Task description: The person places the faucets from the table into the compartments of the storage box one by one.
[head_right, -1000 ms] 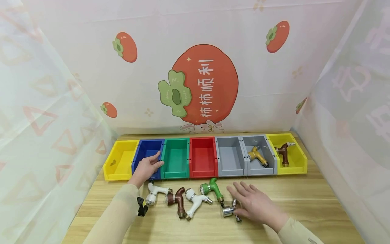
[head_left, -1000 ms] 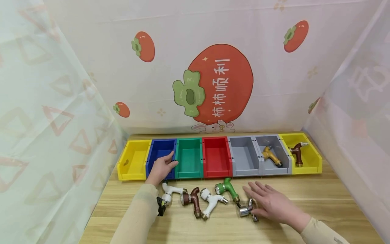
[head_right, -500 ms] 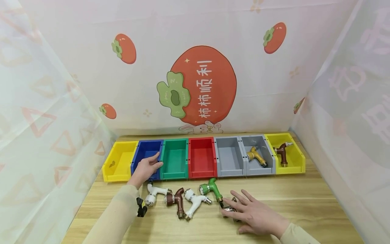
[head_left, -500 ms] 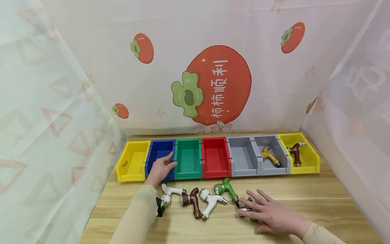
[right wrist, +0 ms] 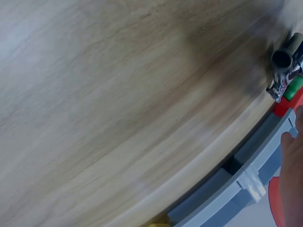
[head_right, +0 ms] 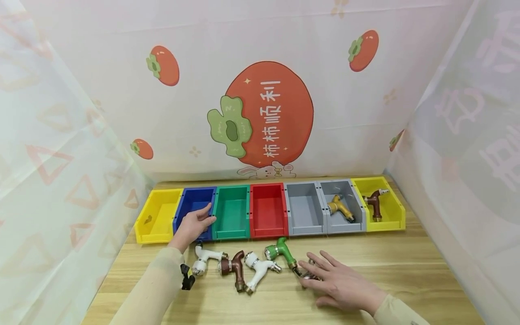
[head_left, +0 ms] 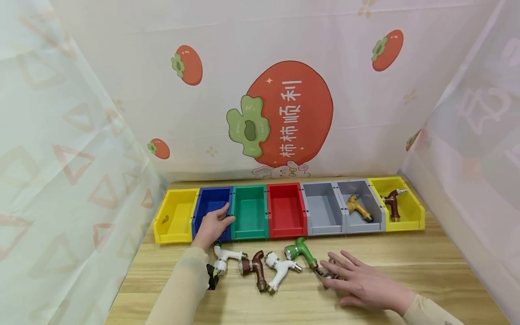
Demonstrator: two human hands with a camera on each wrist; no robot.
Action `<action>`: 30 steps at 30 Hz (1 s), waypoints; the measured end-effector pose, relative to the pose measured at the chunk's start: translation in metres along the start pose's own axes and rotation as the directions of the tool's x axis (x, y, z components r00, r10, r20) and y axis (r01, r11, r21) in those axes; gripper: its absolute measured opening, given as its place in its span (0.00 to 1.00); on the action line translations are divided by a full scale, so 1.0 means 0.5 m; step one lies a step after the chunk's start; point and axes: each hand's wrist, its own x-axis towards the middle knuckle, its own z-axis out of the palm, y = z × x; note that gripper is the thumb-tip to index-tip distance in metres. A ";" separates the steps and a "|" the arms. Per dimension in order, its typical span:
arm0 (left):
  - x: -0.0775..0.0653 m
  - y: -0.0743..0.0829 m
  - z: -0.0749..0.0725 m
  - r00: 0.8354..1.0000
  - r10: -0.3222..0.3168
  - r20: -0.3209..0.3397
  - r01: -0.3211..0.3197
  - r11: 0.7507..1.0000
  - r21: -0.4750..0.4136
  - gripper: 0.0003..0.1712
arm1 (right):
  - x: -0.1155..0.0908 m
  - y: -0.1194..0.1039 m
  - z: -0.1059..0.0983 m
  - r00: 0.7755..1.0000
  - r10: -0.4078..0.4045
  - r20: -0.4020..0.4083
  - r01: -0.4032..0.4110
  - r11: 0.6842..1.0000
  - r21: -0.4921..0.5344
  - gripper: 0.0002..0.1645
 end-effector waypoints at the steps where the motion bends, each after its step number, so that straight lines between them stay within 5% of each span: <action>1: 0.000 -0.001 0.000 1.000 -0.003 -0.002 0.003 1.000 -0.001 0.37 | -0.004 0.002 0.000 1.000 0.000 -0.016 0.000 1.000 -0.001 0.40; 6: 0.000 -0.003 0.000 1.000 0.002 -0.004 -0.002 1.000 0.005 0.37 | -0.029 0.009 -0.001 0.998 0.035 -0.056 -0.035 0.999 -0.002 0.41; 16: 0.001 -0.004 0.000 1.000 0.004 0.001 -0.004 1.000 -0.007 0.36 | -0.034 0.022 0.003 0.971 0.231 -0.062 -0.229 0.972 0.044 0.48; 23: 0.002 -0.002 0.003 1.000 0.003 -0.003 -0.003 1.000 -0.003 0.36 | -0.022 0.035 0.000 0.987 0.163 -0.001 -0.162 0.982 0.100 0.47; 30: -0.003 0.000 0.002 1.000 0.002 -0.007 -0.002 1.000 -0.004 0.36 | 0.002 0.070 -0.022 0.986 0.077 0.147 -0.099 0.983 0.153 0.58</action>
